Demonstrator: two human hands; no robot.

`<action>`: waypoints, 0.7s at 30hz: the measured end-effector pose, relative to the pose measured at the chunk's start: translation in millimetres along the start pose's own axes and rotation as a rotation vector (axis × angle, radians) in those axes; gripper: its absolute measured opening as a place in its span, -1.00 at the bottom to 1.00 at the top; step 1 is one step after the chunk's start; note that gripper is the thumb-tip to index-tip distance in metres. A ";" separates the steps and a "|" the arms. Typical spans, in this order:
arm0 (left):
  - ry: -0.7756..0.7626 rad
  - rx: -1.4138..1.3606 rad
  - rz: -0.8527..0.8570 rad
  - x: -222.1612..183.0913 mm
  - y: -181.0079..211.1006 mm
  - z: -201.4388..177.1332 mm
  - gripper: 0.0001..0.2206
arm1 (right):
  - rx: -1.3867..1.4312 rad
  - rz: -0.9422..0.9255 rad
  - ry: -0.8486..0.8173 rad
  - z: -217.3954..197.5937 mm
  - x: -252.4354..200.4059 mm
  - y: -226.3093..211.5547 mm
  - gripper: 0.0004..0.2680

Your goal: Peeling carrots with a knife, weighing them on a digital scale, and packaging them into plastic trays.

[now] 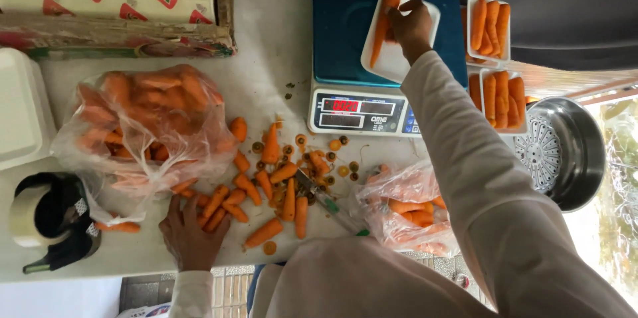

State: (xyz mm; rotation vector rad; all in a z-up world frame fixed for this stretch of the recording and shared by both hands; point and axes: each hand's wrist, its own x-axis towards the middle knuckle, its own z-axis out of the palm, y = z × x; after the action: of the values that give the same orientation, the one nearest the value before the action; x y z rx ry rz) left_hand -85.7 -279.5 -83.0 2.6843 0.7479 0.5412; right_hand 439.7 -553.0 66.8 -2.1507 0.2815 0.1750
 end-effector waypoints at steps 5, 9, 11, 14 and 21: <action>-0.054 0.046 -0.039 -0.3 0.1 -0.4 -0.27 | -0.063 0.038 -0.042 -1.6 -7.8 -10.3 -0.81; -0.034 0.050 -0.060 -0.3 4.8 -2.3 -0.30 | -0.332 -0.231 0.136 -13.2 56.3 33.7 -0.67; -0.029 0.035 -0.054 -0.1 2.6 -1.0 -0.29 | -0.414 -0.211 0.219 -41.7 62.4 46.2 -0.61; -0.038 0.024 -0.058 -2.9 -0.2 -1.7 -0.27 | -0.490 -0.129 0.185 -69.4 48.9 52.8 -0.59; -0.370 -0.057 -0.249 21.0 16.8 -19.2 -0.16 | -0.329 -0.150 0.073 -66.4 52.3 61.0 -0.72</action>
State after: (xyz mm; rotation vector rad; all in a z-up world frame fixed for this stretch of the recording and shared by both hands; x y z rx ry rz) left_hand -70.1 -278.4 -53.9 2.4828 0.9187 0.0032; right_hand 475.0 -648.1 43.2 -2.4972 0.1389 0.0594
